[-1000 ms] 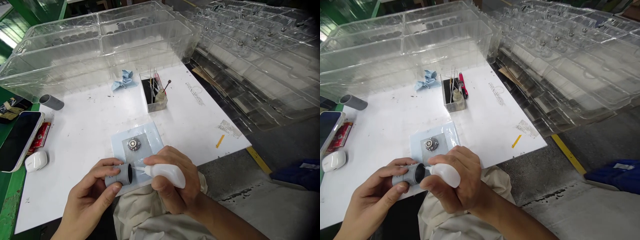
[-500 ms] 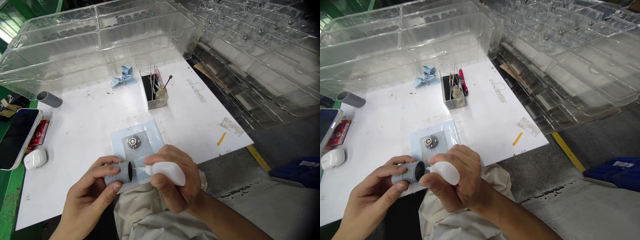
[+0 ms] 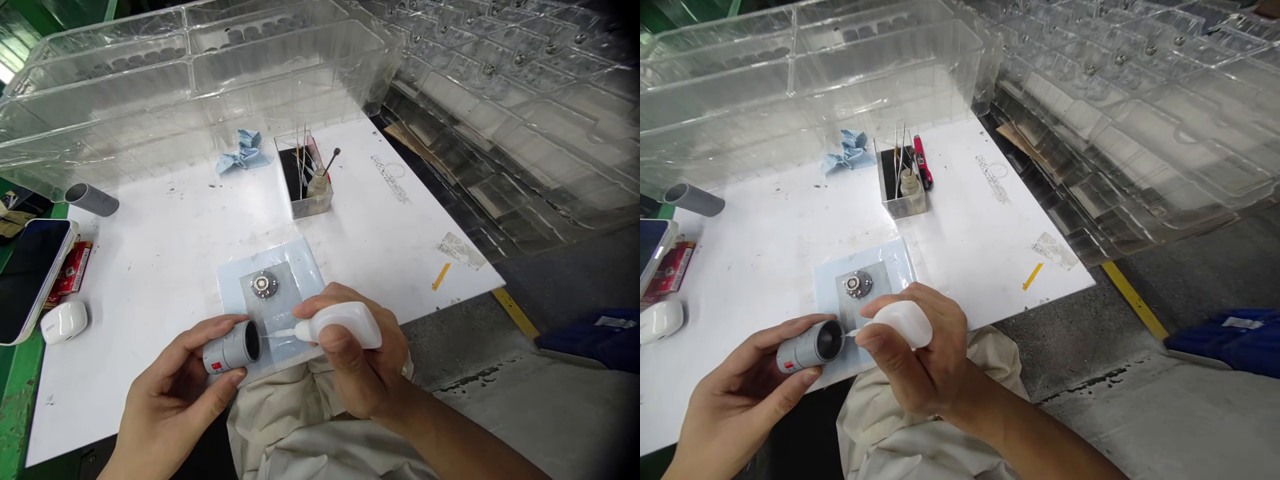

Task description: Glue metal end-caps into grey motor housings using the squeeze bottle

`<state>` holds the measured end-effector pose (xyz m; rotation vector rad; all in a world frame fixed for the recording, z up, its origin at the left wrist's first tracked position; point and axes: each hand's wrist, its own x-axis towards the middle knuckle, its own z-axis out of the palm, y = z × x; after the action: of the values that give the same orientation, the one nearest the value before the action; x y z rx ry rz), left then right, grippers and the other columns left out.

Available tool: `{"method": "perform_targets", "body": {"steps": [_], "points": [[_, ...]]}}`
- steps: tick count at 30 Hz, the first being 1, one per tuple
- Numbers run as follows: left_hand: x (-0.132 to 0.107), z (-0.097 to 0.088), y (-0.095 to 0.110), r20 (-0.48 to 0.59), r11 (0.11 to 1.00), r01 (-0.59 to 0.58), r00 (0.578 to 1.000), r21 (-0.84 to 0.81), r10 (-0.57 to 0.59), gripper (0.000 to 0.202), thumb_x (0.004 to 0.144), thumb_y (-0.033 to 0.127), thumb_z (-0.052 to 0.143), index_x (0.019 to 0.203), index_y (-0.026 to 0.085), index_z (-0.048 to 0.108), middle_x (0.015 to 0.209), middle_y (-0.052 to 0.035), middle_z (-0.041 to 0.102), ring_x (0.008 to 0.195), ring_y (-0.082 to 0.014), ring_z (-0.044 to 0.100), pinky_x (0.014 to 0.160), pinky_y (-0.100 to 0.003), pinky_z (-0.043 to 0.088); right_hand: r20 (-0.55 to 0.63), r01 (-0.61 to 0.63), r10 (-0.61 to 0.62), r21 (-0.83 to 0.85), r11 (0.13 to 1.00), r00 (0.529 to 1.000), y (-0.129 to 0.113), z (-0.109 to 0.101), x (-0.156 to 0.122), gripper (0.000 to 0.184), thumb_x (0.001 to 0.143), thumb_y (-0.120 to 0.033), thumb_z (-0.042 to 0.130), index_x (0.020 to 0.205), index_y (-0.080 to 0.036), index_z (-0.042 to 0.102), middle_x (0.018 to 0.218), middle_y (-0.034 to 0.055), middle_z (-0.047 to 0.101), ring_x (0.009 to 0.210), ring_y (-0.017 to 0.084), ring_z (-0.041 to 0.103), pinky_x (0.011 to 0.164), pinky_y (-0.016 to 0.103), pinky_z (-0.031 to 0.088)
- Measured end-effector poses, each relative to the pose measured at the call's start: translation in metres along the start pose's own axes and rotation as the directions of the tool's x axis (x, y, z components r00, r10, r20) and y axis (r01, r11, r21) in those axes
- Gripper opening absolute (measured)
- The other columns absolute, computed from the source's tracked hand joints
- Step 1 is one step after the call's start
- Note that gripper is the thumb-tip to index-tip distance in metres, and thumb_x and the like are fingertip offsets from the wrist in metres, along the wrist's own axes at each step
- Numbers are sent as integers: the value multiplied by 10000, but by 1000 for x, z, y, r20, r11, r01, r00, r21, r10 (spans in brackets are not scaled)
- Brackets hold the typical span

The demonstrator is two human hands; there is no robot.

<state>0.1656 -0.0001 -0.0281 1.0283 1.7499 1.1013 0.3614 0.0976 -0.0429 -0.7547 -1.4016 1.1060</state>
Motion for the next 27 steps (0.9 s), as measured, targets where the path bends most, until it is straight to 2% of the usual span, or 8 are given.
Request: {"method": "perform_targets", "body": {"steps": [3,6,11,17,23,27], "points": [[3,-8,-8,70,997,-72,995,-1,72,377,864,223,822,1196,379,732,1255,53,762,1147,-134,717,961,-127,567,-6,-1,1,15,1000,1000,1,0,0,257,991,-423,647,1004,-207,787,759,38,728,635,176,609,553,332,466],[5,-12,-13,126,989,-146,981,4,145,382,893,179,790,1217,366,714,1314,41,731,1237,-141,676,1006,-143,555,-6,-4,4,14,1000,1000,2,1,-1,257,987,-430,655,1018,-210,786,775,38,734,643,176,611,567,334,475],[7,-11,-12,190,982,-190,964,-10,188,369,913,140,762,1215,341,694,1324,6,714,1285,-160,632,1011,-172,566,-10,-17,17,19,1000,1000,1,2,0,249,986,-435,659,1005,-223,789,823,41,763,686,179,650,607,333,518],[6,-12,-12,216,976,-216,953,-13,214,383,915,113,750,1216,341,684,1325,3,708,1298,-164,621,990,-170,579,1,-62,62,2,998,998,-2,2,2,298,1003,-433,631,869,-214,782,861,42,772,745,173,694,697,322,573],[6,-13,-14,194,981,-188,962,-43,193,370,918,116,751,1206,339,690,1331,-1,704,1302,-169,616,1013,-188,575,-9,-131,131,-47,990,991,-2,1,2,323,978,-488,646,903,-212,795,730,19,712,598,152,628,587,314,551],[7,-12,-13,192,982,-182,963,-57,189,363,918,124,755,1203,339,691,1317,-7,711,1288,-176,621,991,-198,590,4,-131,131,-60,990,991,-2,0,2,324,981,-471,638,873,-211,797,717,17,705,539,134,586,534,295,520]]}}
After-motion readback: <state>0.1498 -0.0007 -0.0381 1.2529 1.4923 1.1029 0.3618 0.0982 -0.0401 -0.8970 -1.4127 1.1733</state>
